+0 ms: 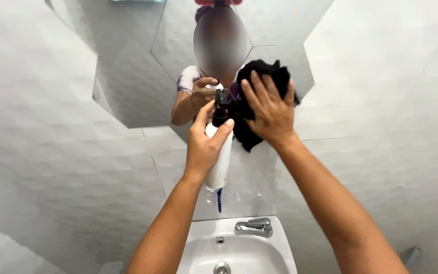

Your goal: The person cleans a hexagonal mirror above a bathroom sink using a black cloth. They wipe the mirror surface in circular and sweeping motions while holding a white spray bottle in their left hand. The person is wearing a face mask and a purple tie-dye shirt.

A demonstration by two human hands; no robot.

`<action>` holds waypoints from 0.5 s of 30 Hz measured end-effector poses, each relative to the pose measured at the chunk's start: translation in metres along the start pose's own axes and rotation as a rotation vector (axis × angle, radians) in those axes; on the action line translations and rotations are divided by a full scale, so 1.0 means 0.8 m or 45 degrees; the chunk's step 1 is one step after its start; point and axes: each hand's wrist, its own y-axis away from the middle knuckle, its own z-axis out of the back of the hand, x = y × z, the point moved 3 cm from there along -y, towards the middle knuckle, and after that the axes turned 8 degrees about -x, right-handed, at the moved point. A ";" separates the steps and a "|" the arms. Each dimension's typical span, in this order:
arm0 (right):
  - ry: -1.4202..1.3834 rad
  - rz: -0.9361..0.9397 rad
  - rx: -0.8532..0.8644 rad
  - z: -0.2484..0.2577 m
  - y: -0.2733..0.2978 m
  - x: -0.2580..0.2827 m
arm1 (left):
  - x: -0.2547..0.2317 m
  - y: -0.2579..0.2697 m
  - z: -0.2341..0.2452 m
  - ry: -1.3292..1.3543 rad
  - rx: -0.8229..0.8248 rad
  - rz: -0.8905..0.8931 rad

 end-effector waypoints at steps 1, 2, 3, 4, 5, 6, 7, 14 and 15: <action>0.008 0.020 0.025 0.002 -0.007 -0.005 | -0.002 0.002 0.002 -0.017 -0.007 0.001; -0.089 -0.085 0.036 0.002 -0.018 -0.011 | -0.004 0.001 0.002 -0.030 -0.010 0.000; -0.186 -0.188 0.049 0.000 -0.031 -0.018 | -0.006 0.001 0.004 -0.044 -0.013 -0.001; -0.187 -0.257 0.017 -0.001 -0.044 -0.026 | -0.006 -0.002 0.006 -0.060 -0.014 0.003; -0.187 -0.326 -0.015 -0.003 -0.058 -0.032 | -0.007 -0.006 0.008 -0.077 -0.015 0.008; -0.158 -0.356 -0.042 -0.006 -0.069 -0.033 | -0.007 -0.009 0.011 -0.093 -0.009 0.015; -0.129 -0.385 -0.069 -0.010 -0.079 -0.034 | -0.009 -0.011 0.015 -0.095 -0.021 0.011; -0.178 -0.365 -0.120 -0.013 -0.038 -0.002 | -0.013 -0.043 0.025 -0.020 -0.018 -0.003; -0.206 -0.254 -0.105 -0.010 -0.024 0.004 | -0.014 -0.047 0.023 0.016 -0.005 0.077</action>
